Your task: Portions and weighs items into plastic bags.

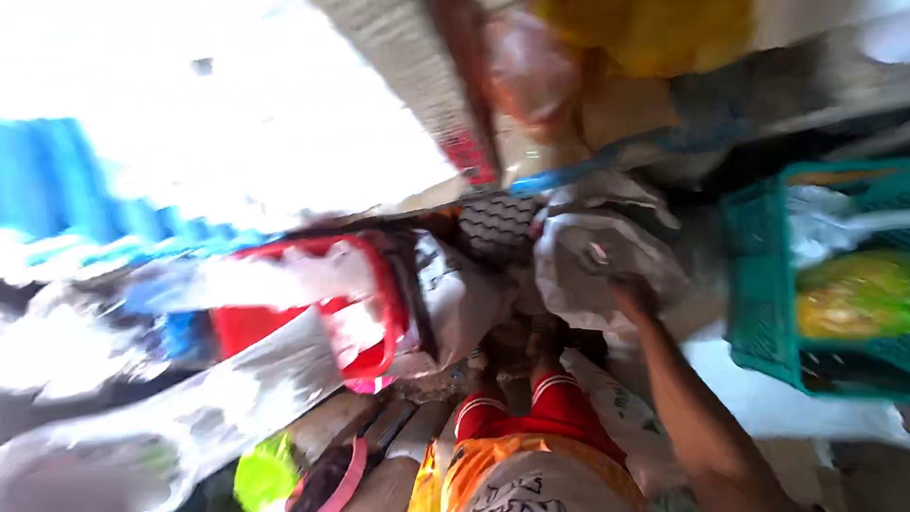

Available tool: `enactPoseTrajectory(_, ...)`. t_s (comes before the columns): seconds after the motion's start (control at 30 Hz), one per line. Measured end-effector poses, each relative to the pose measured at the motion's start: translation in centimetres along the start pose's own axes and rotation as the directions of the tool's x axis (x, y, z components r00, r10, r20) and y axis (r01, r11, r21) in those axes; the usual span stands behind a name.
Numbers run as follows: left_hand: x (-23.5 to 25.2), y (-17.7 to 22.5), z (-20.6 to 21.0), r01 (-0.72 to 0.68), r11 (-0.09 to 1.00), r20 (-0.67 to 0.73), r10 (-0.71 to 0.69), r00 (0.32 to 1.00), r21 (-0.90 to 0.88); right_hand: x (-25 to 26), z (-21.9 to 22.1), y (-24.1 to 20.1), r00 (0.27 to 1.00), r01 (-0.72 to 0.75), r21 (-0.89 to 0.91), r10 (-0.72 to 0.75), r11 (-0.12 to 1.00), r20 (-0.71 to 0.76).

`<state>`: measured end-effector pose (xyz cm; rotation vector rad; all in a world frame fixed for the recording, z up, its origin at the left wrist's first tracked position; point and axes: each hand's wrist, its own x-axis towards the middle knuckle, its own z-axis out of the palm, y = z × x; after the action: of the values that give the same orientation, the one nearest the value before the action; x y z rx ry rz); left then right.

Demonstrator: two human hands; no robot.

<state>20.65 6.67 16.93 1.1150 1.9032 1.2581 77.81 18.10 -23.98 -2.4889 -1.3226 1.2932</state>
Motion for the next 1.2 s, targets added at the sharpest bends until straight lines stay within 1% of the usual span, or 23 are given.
enactPoseTrajectory(0.07,-0.9,0.8,-1.4,0.045,0.998,-0.096,-0.049,0.994,-0.05,-0.1,-0.8,-0.4,0.999,0.054,-0.031,-0.054,0.998,-0.005)
enactPoseTrajectory(0.1,-1.3,1.2,-1.8,0.059,0.995,-0.119,-0.069,0.991,-0.081,0.1,-0.6,-0.2,0.997,0.074,-0.064,-0.073,0.995,0.016)
enactPoseTrajectory(0.17,-0.7,1.7,-2.2,0.027,0.991,-0.11,-0.042,0.993,-0.133,0.0,-0.2,-0.5,0.993,0.114,-0.104,-0.112,0.988,0.021)
enactPoseTrajectory(0.23,-0.2,2.1,-2.8,-0.003,0.989,-0.129,-0.016,0.992,-0.147,-2.3,-0.4,-0.7,0.99,0.142,-0.038,-0.142,0.989,-0.004)
enactPoseTrajectory(0.3,-0.2,1.8,-4.3,0.0,0.991,-0.147,-0.02,0.989,-0.137,-5.2,-0.4,-0.1,0.991,0.131,0.013,-0.131,0.991,-0.033)
enactPoseTrajectory(0.37,0.7,1.2,-5.6,0.014,0.99,-0.193,-0.04,0.98,-0.137,-6.0,-0.2,-0.7,0.987,0.153,0.059,-0.149,0.986,-0.061)
enactPoseTrajectory(0.43,1.4,0.2,-6.8,0.058,0.989,-0.223,-0.087,0.971,-0.134,-6.3,0.2,-1.2,0.985,0.171,0.094,-0.167,0.981,-0.053)
enactPoseTrajectory(0.47,1.7,-0.5,-7.3,0.075,0.985,-0.216,-0.108,0.97,-0.157,-7.0,0.4,-1.5,0.986,0.16,0.135,-0.153,0.978,-0.06)
enactPoseTrajectory(0.53,3.7,-2.1,-7.8,0.067,0.961,-0.191,-0.121,0.974,-0.268,-8.3,0.9,-2.5,0.986,0.148,0.227,-0.127,0.963,-0.105)
enactPoseTrajectory(0.57,4.7,-3.0,-7.6,0.073,0.949,-0.159,-0.127,0.979,-0.307,-9.1,1.1,-2.5,0.985,0.148,0.275,-0.116,0.95,-0.131)
enactPoseTrajectory(0.63,6.0,-5.2,-6.6,0.092,0.947,-0.111,-0.132,0.985,-0.309,-10.8,1.4,-2.2,0.976,0.182,0.361,-0.125,0.915,-0.177)
enactPoseTrajectory(0.73,7.8,-9.1,-5.0,0.087,0.964,-0.083,-0.111,0.99,-0.253,-13.3,1.1,-2.5,0.962,0.248,0.408,-0.175,0.878,-0.208)
enactPoseTrajectory(0.8,8.9,-11.6,-3.9,0.105,0.97,-0.062,-0.121,0.991,-0.218,-15.0,0.8,-3.6,0.959,0.26,0.436,-0.176,0.862,-0.223)
enactPoseTrajectory(0.9,9.9,-14.2,-2.0,0.141,0.973,-0.008,-0.145,0.989,-0.18,-17.9,0.6,-5.7,0.949,0.291,0.451,-0.197,0.844,-0.245)
enactPoseTrajectory(0.97,10.5,-15.4,-0.4,0.175,0.977,0.066,-0.168,0.984,-0.122,-19.8,0.7,-7.1,0.937,0.333,0.461,-0.232,0.823,-0.263)
enactPoseTrajectory(1.1,11.0,-16.8,3.5,0.139,0.986,0.229,-0.115,0.967,-0.093,-23.2,1.5,-10.3,0.9,0.428,0.471,-0.314,0.772,-0.303)
enactPoseTrajectory(1.2,11.0,-17.3,4.1,0.086,0.991,0.236,-0.061,0.97,-0.1,-26.0,2.3,-12.4,0.867,0.494,0.465,-0.379,0.735,-0.323)
